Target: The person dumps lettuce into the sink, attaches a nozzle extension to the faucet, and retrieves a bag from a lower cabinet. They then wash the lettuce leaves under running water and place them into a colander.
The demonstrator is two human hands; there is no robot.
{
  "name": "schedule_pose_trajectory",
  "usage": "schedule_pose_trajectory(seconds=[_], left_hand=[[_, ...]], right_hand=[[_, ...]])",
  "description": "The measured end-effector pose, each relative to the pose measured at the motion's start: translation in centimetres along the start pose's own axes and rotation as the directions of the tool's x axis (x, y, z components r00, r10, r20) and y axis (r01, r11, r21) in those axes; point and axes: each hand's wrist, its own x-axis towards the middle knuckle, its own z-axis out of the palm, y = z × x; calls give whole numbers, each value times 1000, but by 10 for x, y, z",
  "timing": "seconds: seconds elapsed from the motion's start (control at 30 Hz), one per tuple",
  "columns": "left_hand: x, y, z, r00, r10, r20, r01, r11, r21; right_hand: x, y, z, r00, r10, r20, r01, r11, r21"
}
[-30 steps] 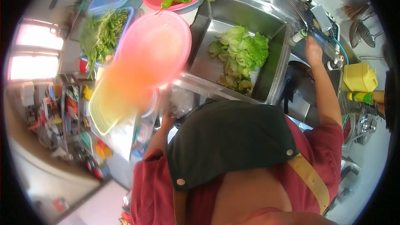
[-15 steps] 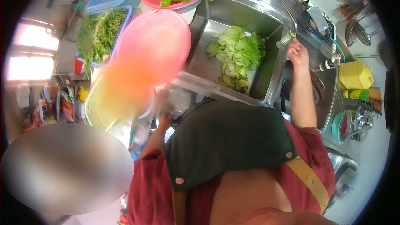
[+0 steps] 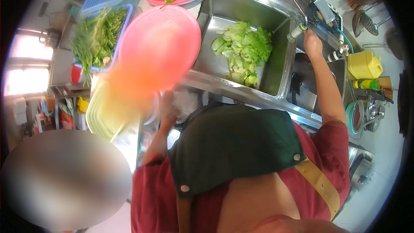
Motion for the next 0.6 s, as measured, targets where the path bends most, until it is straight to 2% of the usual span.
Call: schedule_pose_trajectory(seconds=[0.03, 0.07, 0.13, 0.17, 0.2, 0.23, 0.3, 0.33, 0.47, 0.53, 0.6], left_hand=[[-5, -1, -3, 1000, 17, -2, -17, 1000, 21], [-6, -43, 3, 998, 54, -10, -52, 989, 136], [-12, -106, 10, 1000, 16, -10, -13, 973, 231], [-17, -130, 12, 998, -59, -3, 58, 975, 213], [-23, -136, 11, 991, -134, 6, 130, 972, 197], [-27, -141, 10, 986, -166, 15, 160, 967, 199], [-36, -145, 7, 973, -229, 33, 218, 955, 200], [-39, -144, 6, 975, -222, 17, 214, 957, 198], [-44, -145, 6, 979, -200, -26, 202, 965, 166], [-40, -142, 8, 981, -195, -15, 195, 970, 148], [-36, -133, 7, 982, -190, 14, 186, 972, 144]], right_hand=[[-1, 2, 4, 1000, 2, 16, -2, 1000, -15], [-1, 8, 9, 1000, -8, 4, 9, 999, -36], [-2, 12, 19, 999, -35, -19, 33, 997, -76], [-2, 9, 21, 987, 154, 38, -159, 961, 226], [-5, 3, 21, 938, 311, 150, -344, 801, 490], [-6, -3, 20, 857, 416, 303, -500, 536, 680], [-4, -13, 20, 734, 483, 478, -581, 81, 810], [-4, -19, 19, 668, 476, 572, -574, -161, 803], [-3, -36, 13, 585, 347, 734, -434, -630, 644], [-1, -35, 21, 572, 284, 769, -308, -795, 523], [0, -33, 29, 593, 263, 761, -213, -860, 464]])
